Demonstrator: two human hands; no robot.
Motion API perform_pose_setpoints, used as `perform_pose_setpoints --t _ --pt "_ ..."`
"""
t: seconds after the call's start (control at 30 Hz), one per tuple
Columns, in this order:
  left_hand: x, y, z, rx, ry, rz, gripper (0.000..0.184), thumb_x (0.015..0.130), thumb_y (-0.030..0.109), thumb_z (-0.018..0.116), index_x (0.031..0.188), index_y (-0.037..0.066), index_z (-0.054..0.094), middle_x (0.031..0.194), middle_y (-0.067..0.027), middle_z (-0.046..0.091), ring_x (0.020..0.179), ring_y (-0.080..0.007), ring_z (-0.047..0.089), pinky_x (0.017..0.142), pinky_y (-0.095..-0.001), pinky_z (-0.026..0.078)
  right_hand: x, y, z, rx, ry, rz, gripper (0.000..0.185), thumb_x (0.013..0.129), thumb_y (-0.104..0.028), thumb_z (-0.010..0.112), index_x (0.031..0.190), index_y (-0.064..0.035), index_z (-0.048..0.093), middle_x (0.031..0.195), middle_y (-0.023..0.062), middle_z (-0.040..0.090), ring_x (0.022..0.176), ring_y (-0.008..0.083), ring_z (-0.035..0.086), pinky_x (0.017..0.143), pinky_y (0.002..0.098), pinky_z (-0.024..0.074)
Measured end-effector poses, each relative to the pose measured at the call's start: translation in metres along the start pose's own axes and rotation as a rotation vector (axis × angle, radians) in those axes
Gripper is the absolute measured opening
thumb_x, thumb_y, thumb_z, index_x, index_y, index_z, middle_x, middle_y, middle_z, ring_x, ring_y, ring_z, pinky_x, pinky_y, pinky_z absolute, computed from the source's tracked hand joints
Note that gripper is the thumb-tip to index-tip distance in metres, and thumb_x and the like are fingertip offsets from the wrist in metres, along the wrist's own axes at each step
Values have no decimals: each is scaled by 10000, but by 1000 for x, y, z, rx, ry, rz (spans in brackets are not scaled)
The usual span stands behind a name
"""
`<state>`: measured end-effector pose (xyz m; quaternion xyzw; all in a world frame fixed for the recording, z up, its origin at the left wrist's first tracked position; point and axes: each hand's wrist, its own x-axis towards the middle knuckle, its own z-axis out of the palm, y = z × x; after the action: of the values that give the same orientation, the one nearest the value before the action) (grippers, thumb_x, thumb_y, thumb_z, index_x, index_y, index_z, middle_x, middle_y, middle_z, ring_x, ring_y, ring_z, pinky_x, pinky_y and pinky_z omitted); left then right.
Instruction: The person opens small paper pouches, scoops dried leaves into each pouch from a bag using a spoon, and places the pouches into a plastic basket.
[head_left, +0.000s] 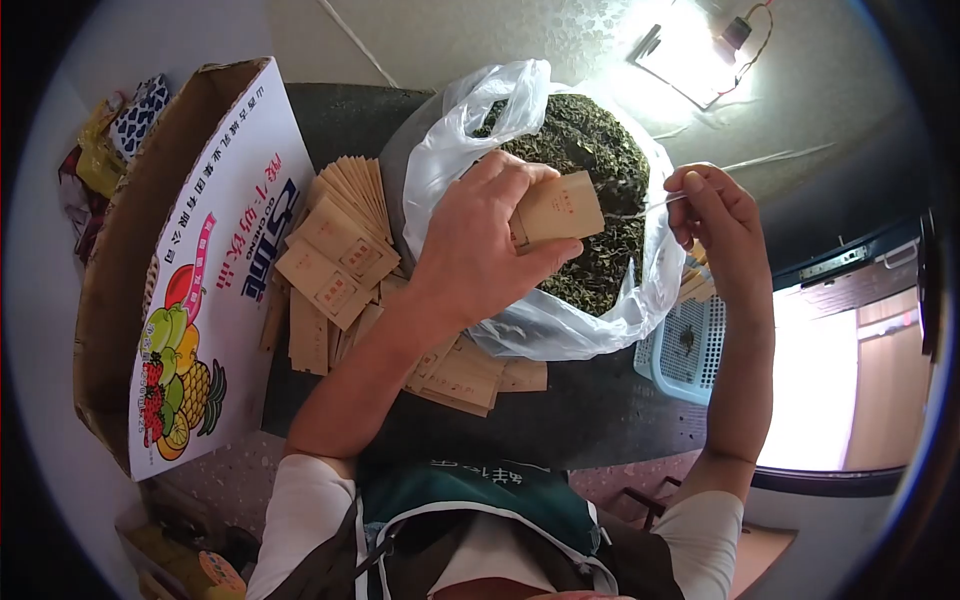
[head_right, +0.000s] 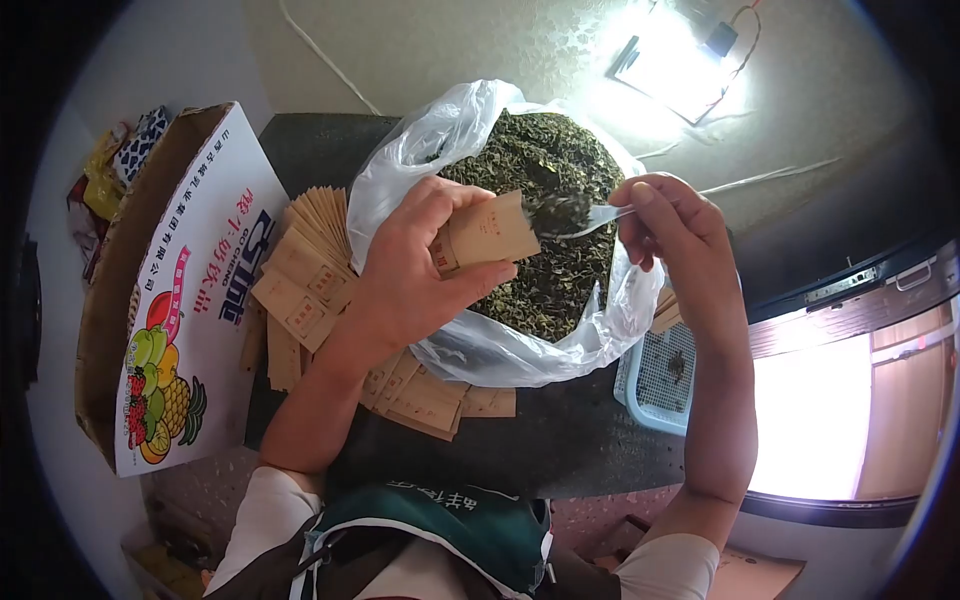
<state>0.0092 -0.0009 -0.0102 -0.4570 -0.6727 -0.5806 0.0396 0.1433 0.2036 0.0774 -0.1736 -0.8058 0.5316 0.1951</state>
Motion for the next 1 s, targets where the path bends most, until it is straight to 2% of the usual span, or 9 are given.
perform_pose_setpoints --t 0.03,0.27,0.33,0.47,0.53,0.73,0.83,0.93,1.0 --pt "-1 2 1 -8 -18 -4 487 728 113 839 1152 29 615 1071 -91 596 994 -221 623 837 -330 531 -2 -2 3 -21 -58 5 226 1024 -224 535 993 -46 670 710 -16 557 619 59 489 571 217 384" --pt "-4 4 11 -63 -23 -6 505 732 81 834 1174 33 593 1068 -86 598 990 -198 622 834 -321 537 -25 -30 37 -261 -185 -175 145 991 -57 534 1047 6 651 798 15 592 726 77 541 661 226 437" --pt "-4 6 10 -207 -5 -73 489 766 60 816 1190 21 576 1085 -78 600 983 -154 619 826 -291 546 -30 -39 38 -509 -65 -453 149 960 9 531 1064 27 638 862 49 607 762 94 548 685 234 446" --pt "-4 4 11 -346 -33 -128 477 800 44 796 1214 6 562 1107 -73 598 983 -124 613 823 -261 550 -35 -49 29 -638 -31 -610 175 933 52 530 1069 32 639 904 72 607 787 102 555 703 233 447" --pt "-4 7 10 -544 -19 -224 499 787 157 820 1198 3 583 1054 -92 615 956 -171 628 846 -298 528 -34 -45 25 -548 156 -718 154 919 34 592 1054 3 658 877 119 639 755 183 642 662 281 493" --pt "-5 15 3 -923 -165 -333 407 964 258 673 1262 3 563 1031 -32 607 900 -85 578 811 -239 495 -23 -27 11 -811 122 -739 176 931 66 531 1052 17 650 957 143 653 841 237 667 753 311 514" --pt "-5 12 -1 -937 -253 -212 433 1023 365 563 1263 4 565 1013 -20 595 855 -65 528 773 -221 453 -31 -30 12 -499 112 -601 202 915 71 540 1063 -5 655 831 108 646 681 118 592 633 264 461" --pt "-8 17 -1 -888 -308 -161 474 1043 420 496 1261 5 565 993 -9 588 828 -55 489 748 -210 417 -39 -42 20 -405 5 -594 197 898 42 582 1067 -17 664 714 63 608 579 66 498 559 255 408" --pt "-9 20 -2 -897 -340 -170 460 1041 402 509 1263 2 562 993 -12 594 833 -56 494 748 -211 421 -43 -55 22 -547 -172 -404 153 861 -30 658 1009 -2 686 680 21 553 591 70 461 557 247 377"
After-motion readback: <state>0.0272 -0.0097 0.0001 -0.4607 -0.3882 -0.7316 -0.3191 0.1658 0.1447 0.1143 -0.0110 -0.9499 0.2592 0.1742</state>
